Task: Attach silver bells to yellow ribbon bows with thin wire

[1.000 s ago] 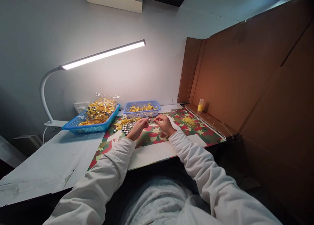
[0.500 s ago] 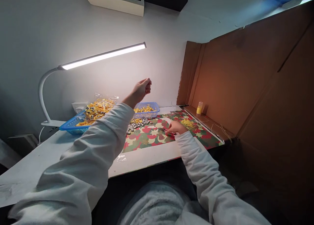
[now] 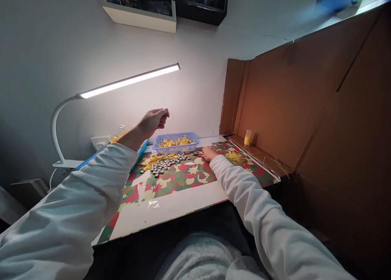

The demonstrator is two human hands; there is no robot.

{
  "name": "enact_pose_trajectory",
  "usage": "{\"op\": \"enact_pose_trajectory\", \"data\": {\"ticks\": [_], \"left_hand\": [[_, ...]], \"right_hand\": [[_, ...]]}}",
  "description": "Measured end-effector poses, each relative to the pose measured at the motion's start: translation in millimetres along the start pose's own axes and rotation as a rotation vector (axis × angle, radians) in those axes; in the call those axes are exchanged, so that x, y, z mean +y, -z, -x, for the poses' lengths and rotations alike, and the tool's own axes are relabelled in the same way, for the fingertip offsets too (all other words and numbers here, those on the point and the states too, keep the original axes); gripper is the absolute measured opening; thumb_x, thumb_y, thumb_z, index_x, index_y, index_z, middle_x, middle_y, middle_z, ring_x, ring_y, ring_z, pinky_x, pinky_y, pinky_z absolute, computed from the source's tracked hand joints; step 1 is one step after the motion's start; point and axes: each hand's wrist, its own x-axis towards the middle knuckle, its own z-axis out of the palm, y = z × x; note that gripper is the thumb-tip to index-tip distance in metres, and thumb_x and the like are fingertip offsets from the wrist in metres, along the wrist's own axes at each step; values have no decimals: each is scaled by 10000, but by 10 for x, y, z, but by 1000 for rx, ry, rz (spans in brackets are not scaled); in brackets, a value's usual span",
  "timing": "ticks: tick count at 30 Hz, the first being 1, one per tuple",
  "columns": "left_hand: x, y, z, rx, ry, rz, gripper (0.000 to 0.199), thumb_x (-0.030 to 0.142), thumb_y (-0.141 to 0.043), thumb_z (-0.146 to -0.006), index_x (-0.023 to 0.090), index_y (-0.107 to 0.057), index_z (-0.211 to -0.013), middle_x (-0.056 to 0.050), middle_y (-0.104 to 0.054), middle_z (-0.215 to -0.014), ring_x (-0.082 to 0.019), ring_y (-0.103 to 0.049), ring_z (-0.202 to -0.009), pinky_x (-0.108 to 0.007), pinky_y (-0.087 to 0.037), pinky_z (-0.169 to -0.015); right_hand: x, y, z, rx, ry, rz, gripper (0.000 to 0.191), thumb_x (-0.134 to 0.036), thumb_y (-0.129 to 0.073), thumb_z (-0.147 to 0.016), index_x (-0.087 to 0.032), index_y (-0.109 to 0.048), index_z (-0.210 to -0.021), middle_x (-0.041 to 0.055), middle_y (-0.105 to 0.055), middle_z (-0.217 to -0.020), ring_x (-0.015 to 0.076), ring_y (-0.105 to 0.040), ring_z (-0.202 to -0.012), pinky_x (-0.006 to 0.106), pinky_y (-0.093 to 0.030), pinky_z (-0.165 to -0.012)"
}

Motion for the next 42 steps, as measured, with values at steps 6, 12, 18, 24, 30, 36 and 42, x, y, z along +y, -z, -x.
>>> {"op": "enact_pose_trajectory", "data": {"ticks": [6,12,18,24,30,36,42], "left_hand": [[-16,-31,135,-43,-27,20,280,241,-572,-836,156,-516,-575,71,-220,-487,-43,-214,-394,-166,-204,-379],[10,-78,142,-36,2,-11,279,241,-571,-839,154,-531,-578,59,-244,-490,-47,-240,-404,-167,-232,-395],[-29,-127,73,-37,9,12,305,234,-543,-858,151,-525,-566,65,-234,-478,-46,-220,-391,-162,-209,-369],[-153,-222,67,-97,52,72,314,265,-564,-859,150,-513,-572,80,-218,-488,-42,-206,-392,-153,-217,-364],[-424,-170,169,-158,106,69,309,337,-631,-815,150,-522,-594,89,-217,-498,-39,-195,-404,-153,-202,-371],[-836,-76,339,-168,168,100,339,401,-700,-716,159,-502,-583,92,-244,-491,-36,-200,-408,-169,-159,-383],[-1145,-60,440,-186,225,120,348,416,-706,-695,164,-490,-590,94,-257,-498,-36,-216,-407,-178,-173,-400]], "right_hand": [[-522,-409,586,-338,421,-99,574,-453,-697,-777,-218,-595,-1291,87,-516,-1423,280,-459,-1330,377,-364,-1102],[31,329,816,-497,-14,160,556,-436,-552,-891,-150,-518,-1367,168,-441,-1465,291,-422,-1360,473,-326,-1108],[277,1212,482,-185,-151,151,265,-329,-573,-876,-139,-723,-984,157,-709,-1096,263,-653,-1037,329,-464,-882],[-485,956,137,268,-50,-212,169,-341,-700,-749,-175,-719,-723,49,-730,-744,206,-673,-760,303,-475,-735],[-980,612,27,140,163,-719,388,-433,-622,-827,-197,-663,-1132,79,-685,-1167,183,-645,-997,345,-479,-896],[-1019,246,85,32,127,-768,365,-495,-675,-766,-173,-732,-926,73,-735,-938,163,-643,-783,311,-512,-737],[-975,-49,245,-13,79,-817,416,-546,-692,-717,-165,-735,-881,68,-734,-876,147,-626,-700,279,-493,-655]]}}
